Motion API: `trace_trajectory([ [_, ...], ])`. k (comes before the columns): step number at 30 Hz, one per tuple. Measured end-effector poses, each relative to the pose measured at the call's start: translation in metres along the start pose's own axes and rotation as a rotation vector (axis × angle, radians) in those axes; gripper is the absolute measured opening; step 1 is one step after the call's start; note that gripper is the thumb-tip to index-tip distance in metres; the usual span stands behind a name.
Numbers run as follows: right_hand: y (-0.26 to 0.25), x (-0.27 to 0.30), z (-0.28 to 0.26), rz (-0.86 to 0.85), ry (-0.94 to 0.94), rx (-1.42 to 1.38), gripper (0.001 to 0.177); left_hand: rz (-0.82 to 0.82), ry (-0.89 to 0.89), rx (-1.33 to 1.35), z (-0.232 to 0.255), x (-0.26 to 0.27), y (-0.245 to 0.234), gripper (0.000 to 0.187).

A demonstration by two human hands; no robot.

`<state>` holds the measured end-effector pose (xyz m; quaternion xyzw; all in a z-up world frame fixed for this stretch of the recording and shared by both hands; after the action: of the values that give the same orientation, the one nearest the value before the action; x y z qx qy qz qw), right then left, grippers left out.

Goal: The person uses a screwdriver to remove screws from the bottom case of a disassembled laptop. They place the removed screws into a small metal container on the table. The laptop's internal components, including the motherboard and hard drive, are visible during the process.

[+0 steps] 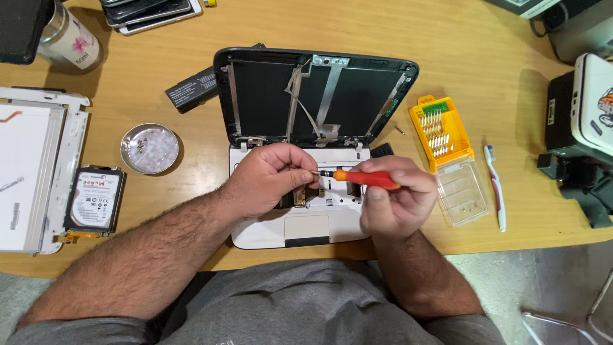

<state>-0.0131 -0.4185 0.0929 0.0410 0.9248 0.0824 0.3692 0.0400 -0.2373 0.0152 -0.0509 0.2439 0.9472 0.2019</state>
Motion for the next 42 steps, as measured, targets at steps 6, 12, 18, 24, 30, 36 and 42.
trace_trajectory([
  [6,-0.012,-0.001,0.001,0.011,-0.028,0.078,0.025,0.040,-0.012,0.067,0.005,0.000,0.001,0.007],
  [12,-0.006,0.002,0.004,0.004,-0.007,0.085,0.025,0.060,-0.011,0.082,0.000,0.003,0.003,0.008],
  [18,-0.004,0.006,0.004,-0.014,-0.011,0.067,0.027,0.071,-0.002,0.068,0.002,0.003,0.003,0.008],
  [24,-0.001,0.004,0.000,0.009,-0.028,0.072,0.025,0.080,-0.015,0.086,-0.007,0.003,0.001,0.006],
  [30,0.000,0.005,-0.003,-0.001,-0.044,0.112,0.025,0.088,-0.023,0.083,-0.007,0.005,0.003,0.007],
  [36,0.003,0.005,-0.011,-0.049,-0.093,0.144,0.034,0.108,-0.035,0.085,-0.013,0.007,0.001,0.006],
  [42,0.004,0.006,-0.020,-0.112,-0.157,0.206,0.032,0.119,-0.045,0.109,-0.012,0.013,0.009,0.004],
])
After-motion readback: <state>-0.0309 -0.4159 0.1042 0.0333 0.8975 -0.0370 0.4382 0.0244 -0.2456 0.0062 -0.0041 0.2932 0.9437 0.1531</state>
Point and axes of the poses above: each hand's wrist, its own x-axis away from the middle knuckle, its own y-axis out of the palm, z = x × y, the point moved 9 cm from there along -x, towards the middle knuckle, and after that the axes turned 12 degrees about y, right-handed, at the moved point
